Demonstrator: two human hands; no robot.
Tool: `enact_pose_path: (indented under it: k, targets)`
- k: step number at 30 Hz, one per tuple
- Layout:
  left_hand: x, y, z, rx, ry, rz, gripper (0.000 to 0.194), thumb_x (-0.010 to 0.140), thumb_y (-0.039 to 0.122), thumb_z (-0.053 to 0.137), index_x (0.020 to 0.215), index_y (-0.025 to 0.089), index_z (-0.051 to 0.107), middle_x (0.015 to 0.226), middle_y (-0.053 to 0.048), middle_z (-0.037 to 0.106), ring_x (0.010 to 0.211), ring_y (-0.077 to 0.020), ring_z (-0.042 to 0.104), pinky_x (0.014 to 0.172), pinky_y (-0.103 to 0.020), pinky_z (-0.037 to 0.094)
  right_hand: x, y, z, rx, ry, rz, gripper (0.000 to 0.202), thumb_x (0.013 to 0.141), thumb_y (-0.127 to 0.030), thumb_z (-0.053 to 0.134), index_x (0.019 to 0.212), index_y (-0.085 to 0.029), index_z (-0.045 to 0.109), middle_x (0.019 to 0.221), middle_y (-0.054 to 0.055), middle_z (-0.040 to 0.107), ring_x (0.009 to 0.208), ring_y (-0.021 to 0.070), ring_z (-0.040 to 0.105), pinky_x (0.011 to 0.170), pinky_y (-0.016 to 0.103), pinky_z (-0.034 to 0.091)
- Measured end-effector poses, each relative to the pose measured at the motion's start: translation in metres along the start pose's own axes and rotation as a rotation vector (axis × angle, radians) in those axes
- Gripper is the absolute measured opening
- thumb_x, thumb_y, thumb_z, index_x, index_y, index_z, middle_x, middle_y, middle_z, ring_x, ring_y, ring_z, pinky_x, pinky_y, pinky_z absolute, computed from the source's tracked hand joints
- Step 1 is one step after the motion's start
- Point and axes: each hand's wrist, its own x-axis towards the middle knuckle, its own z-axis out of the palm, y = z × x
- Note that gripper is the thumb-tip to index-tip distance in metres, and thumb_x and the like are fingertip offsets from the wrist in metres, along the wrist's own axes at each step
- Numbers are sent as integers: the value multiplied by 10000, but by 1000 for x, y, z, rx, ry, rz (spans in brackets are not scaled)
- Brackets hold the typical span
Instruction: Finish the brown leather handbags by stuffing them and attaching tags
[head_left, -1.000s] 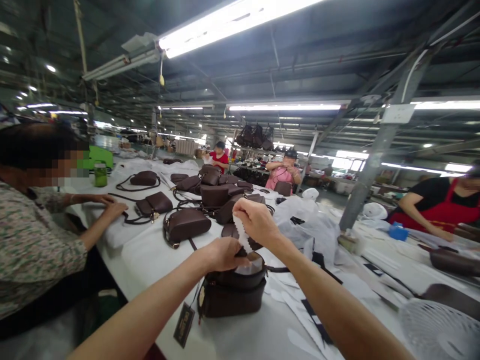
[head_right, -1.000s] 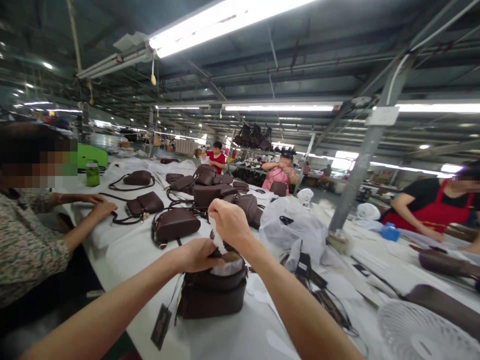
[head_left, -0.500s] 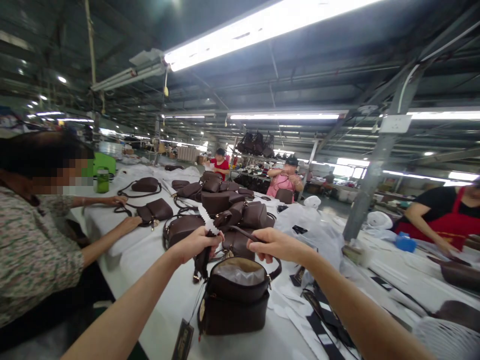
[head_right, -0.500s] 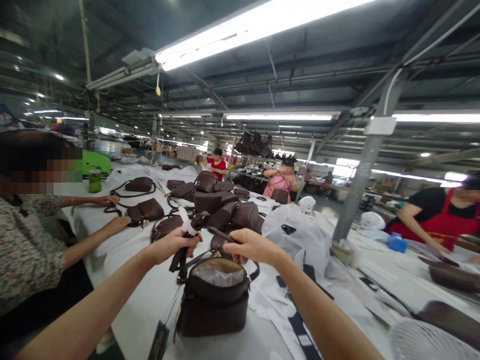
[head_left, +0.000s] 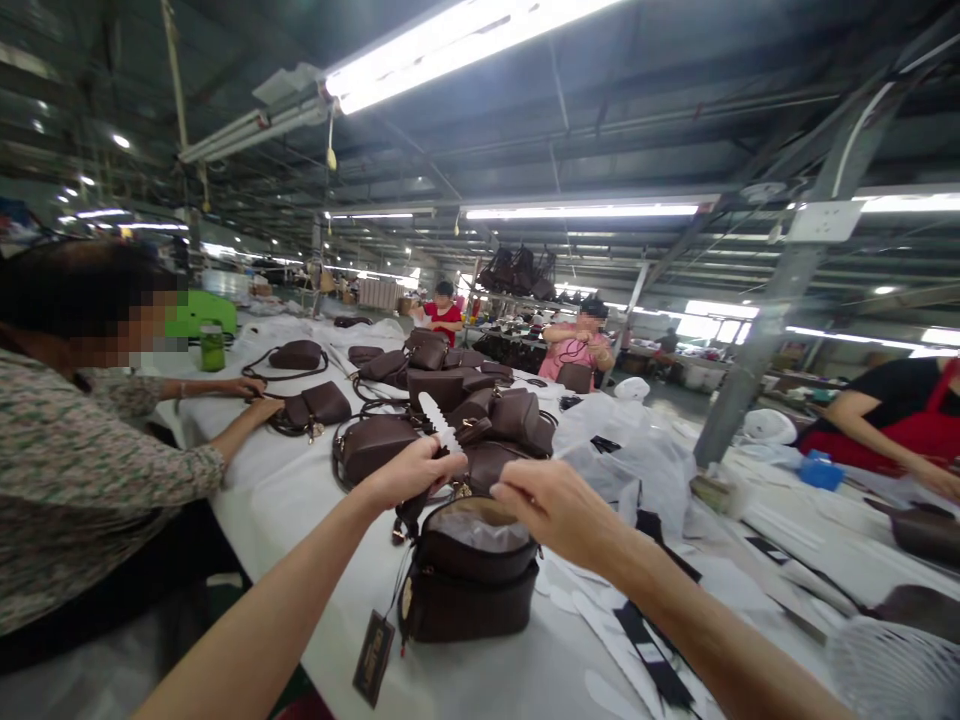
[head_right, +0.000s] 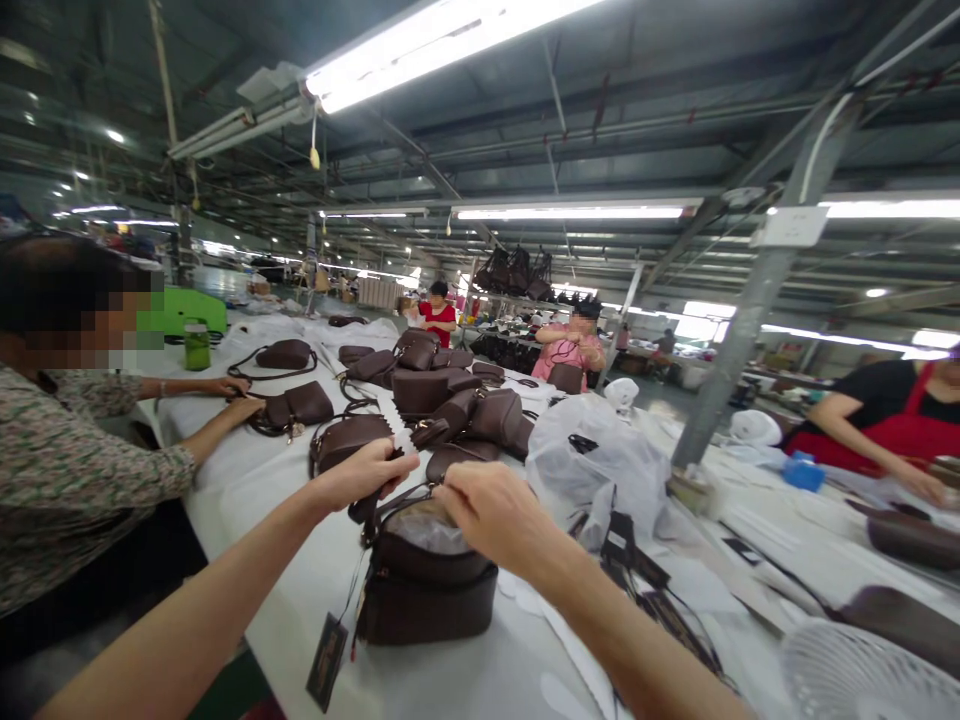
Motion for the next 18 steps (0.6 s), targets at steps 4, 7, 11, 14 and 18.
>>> enact_pose_path:
  k: [4, 7, 11, 14, 18]
  targets:
    - [-5, -2, -8, -73, -38, -35, 362, 792, 532, 543, 743, 184, 458, 584, 61, 464, 487, -80, 408, 474, -206, 319, -26, 1, 53, -118, -179, -70, 393, 767, -333, 744, 1084, -165, 584, 993, 81, 669, 881, 232, 609, 707, 306, 407]
    - [-10, 3, -9, -71, -143, -63, 272, 783, 436, 573, 757, 179, 486, 645, 39, 518, 546, -94, 479, 532, -212, 388, -41, 7, 93, -273, -149, -117, 309, 688, -258, 814, 900, -189, 601, 871, 42, 659, 781, 227, 597, 653, 315, 386]
    - [-6, 7, 7, 16, -393, -106, 126, 814, 310, 495, 811, 184, 507, 719, 8, 594, 576, -124, 542, 554, -237, 425, -55, 4, 109, -301, 69, -238, 144, 811, -164, 689, 810, -227, 560, 790, 3, 611, 692, 199, 543, 641, 332, 355]
    - [4, 5, 26, 319, -411, -17, 67, 779, 226, 481, 788, 194, 539, 670, 10, 585, 610, -147, 535, 568, -237, 403, -61, -1, 104, -262, 103, -295, 112, 848, -142, 631, 856, -229, 561, 798, 2, 611, 686, 200, 526, 632, 334, 350]
    - [15, 2, 45, 485, -337, 87, 77, 676, 189, 598, 749, 215, 592, 689, 14, 598, 687, -172, 526, 611, -240, 369, -63, -2, 103, -198, 79, -289, 112, 874, -123, 588, 843, -224, 549, 800, -3, 630, 679, 189, 535, 614, 320, 349]
